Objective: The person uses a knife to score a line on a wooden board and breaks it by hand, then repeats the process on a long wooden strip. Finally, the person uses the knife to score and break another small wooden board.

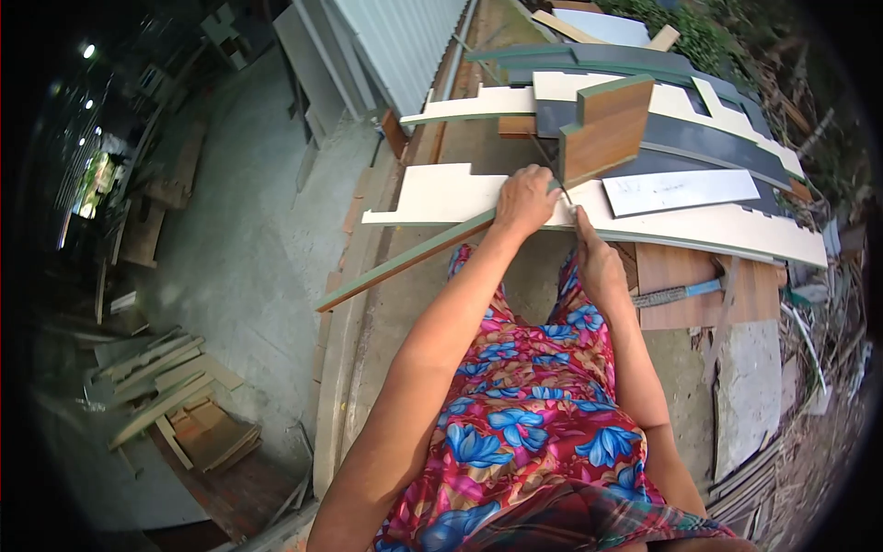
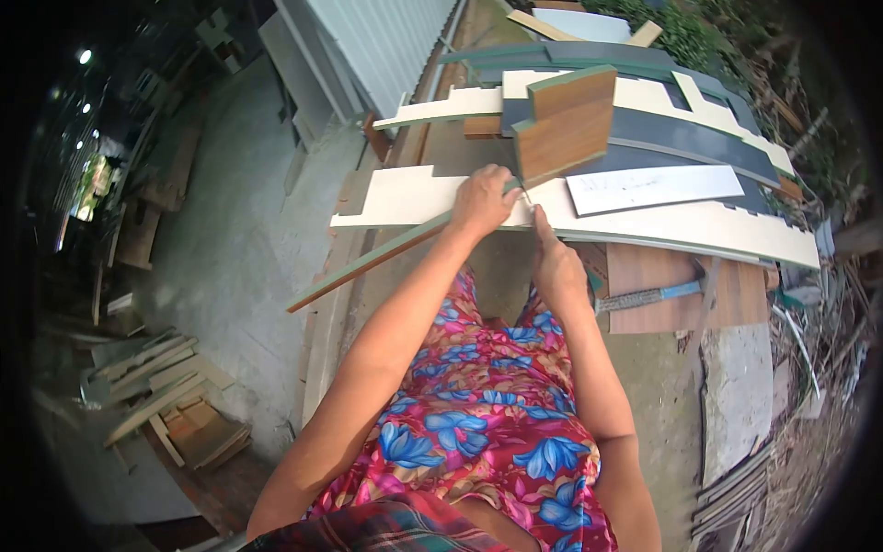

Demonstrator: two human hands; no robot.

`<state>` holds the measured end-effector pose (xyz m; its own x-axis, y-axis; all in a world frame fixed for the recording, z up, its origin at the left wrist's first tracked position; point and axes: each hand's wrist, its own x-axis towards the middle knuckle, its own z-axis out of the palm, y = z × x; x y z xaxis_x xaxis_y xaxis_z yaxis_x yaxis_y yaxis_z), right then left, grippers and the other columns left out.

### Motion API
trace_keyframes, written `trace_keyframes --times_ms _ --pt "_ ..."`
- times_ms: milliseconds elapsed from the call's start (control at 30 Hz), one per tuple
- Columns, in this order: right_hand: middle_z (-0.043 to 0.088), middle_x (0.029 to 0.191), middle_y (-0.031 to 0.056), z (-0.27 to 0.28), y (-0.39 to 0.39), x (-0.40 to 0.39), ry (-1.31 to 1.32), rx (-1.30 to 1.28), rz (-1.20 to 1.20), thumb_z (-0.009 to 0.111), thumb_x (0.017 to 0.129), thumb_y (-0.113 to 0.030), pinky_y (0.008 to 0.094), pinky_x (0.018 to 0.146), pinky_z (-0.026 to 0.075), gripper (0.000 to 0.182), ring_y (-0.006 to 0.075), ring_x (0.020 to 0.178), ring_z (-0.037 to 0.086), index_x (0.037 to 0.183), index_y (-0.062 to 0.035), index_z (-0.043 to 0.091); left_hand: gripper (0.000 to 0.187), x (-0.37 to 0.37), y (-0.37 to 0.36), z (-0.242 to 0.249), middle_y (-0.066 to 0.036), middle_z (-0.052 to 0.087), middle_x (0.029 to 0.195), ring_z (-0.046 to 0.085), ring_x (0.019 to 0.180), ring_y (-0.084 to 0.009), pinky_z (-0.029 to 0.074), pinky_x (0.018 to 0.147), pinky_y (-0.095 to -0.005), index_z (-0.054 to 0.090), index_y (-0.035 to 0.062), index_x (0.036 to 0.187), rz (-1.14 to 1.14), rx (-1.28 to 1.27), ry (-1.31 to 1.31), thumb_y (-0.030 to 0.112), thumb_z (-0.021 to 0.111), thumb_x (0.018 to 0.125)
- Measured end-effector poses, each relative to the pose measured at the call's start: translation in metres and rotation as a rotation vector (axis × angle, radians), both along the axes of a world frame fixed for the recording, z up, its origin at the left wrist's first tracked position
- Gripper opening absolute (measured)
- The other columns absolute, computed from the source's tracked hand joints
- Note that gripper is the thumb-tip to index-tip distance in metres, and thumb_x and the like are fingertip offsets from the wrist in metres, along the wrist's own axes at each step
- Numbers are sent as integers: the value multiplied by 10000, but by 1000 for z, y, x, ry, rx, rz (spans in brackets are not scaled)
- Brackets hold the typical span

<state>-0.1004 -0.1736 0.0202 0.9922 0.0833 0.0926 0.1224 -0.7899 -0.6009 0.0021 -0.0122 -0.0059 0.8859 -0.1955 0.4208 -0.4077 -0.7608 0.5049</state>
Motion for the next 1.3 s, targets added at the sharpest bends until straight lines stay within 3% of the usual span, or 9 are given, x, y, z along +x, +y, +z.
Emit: trace_keyframes --times_ms 100,200,367,500,600,833,933,1067,1300 --pt "628 847 341 3 1 2 75 25 -11 458 957 -70 570 742 469 550 514 833 620 1496 -162 394 246 -1 -1 3 -158 641 930 632 907 -372 508 747 -473 630 24 932 9 30 5 211 738 814" --pt "648 811 321 -1 2 7 2 32 -8 469 942 -83 573 736 493 532 495 791 643 1472 -108 422 256 -1 -1 1 -163 641 943 629 910 -380 506 741 -478 627 19 952 -2 46 -16 211 735 821" --pt "671 858 302 2 8 17 57 -44 -26 485 925 -87 547 727 518 578 470 811 664 1491 -163 401 265 -1 1 2 -170 645 969 629 927 -384 508 755 -477 626 16 972 -1 71 -12 211 731 827" --pt "665 807 287 -4 3 0 51 -19 -19 519 891 -54 545 705 513 651 456 778 662 1513 -170 365 259 -3 -2 4 -165 650 983 632 946 -382 508 776 -476 630 14 971 -1 70 -2 206 727 827" --pt "629 774 319 -8 -5 -26 -10 30 -23 464 953 -57 550 683 487 575 478 739 642 1511 -161 371 253 -2 -3 6 -155 653 976 631 954 -363 508 797 -457 642 14 966 7 79 12 185 747 812" --pt "619 718 289 -1 -16 -41 42 26 -11 469 958 -69 530 649 488 569 467 688 631 1511 -167 381 246 -1 -1 6 -153 656 979 630 965 -356 507 815 -450 641 13 970 -17 70 13 169 750 813" --pt "629 723 286 -5 -9 -18 -19 11 3 482 945 -68 534 658 494 567 468 694 634 1499 -159 401 237 -2 0 6 -154 657 981 630 970 -358 507 815 -452 642 15 972 -22 75 7 167 743 819" --pt "664 798 275 -10 10 23 7 -12 -23 516 841 -11 533 702 523 696 447 754 664 1509 -130 361 229 -2 0 7 -157 655 979 628 968 -366 505 814 -455 640 12 971 -12 92 8 165 734 828" --pt "663 809 276 -4 -9 -34 87 30 -14 523 844 -14 534 673 511 711 444 742 661 1518 -159 349 226 -4 -2 9 -164 650 971 626 952 -372 500 801 -463 637 8 963 -12 70 48 179 720 842"
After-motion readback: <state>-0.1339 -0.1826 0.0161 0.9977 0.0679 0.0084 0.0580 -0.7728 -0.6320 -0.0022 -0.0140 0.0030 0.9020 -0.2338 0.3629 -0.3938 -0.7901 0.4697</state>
